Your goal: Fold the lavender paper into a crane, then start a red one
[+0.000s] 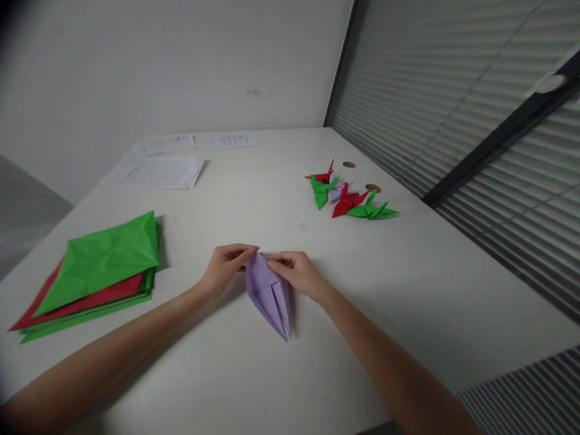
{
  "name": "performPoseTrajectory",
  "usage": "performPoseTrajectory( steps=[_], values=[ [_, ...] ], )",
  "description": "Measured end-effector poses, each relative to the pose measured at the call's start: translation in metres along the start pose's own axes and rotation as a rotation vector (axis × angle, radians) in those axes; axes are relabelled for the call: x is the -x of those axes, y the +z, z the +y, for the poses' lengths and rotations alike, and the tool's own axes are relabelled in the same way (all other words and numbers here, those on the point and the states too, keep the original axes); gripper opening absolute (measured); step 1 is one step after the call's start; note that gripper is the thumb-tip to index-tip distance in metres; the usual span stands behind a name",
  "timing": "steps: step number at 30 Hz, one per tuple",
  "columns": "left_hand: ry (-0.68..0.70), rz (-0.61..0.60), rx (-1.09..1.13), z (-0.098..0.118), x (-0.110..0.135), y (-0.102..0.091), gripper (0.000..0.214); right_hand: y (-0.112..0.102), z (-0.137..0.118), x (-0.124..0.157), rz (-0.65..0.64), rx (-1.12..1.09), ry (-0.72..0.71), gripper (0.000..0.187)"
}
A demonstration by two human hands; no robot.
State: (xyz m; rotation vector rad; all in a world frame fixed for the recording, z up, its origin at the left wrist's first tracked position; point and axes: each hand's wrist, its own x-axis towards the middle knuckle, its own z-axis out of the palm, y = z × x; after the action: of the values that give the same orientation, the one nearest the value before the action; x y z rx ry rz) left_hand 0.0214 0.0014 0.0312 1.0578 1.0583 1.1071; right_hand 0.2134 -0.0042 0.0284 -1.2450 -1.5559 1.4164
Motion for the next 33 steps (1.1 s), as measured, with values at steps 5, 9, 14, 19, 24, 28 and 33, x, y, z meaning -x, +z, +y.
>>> performPoseTrajectory(
  steps=[5, 9, 14, 19, 24, 28, 33],
  values=[
    [-0.014, -0.008, 0.008, 0.003, 0.001, 0.002, 0.04, 0.002, -0.003, 0.001, 0.009, -0.025, 0.006, 0.027],
    [-0.021, -0.005, 0.013, 0.005, 0.001, 0.002, 0.039, 0.002, -0.002, 0.001, 0.033, -0.039, -0.017, 0.025],
    [-0.02, -0.008, 0.017, 0.006, 0.003, 0.002, 0.034, 0.004, 0.002, -0.001, 0.041, -0.059, -0.032, 0.025],
    [-0.003, -0.02, -0.014, 0.003, 0.004, 0.002, 0.035, 0.005, 0.003, -0.002, 0.044, -0.069, -0.036, 0.025],
    [0.034, -0.004, -0.034, -0.001, 0.002, 0.002, 0.032, 0.007, 0.004, -0.002, 0.032, -0.055, -0.055, 0.025],
    [0.078, -0.017, -0.067, 0.0, 0.003, 0.003, 0.028, 0.01, 0.003, -0.001, -0.005, -0.036, -0.072, 0.027],
    [0.12, -0.046, -0.095, 0.004, 0.005, 0.004, 0.025, 0.013, 0.005, 0.001, -0.002, 0.01, -0.076, 0.027]
  ],
)
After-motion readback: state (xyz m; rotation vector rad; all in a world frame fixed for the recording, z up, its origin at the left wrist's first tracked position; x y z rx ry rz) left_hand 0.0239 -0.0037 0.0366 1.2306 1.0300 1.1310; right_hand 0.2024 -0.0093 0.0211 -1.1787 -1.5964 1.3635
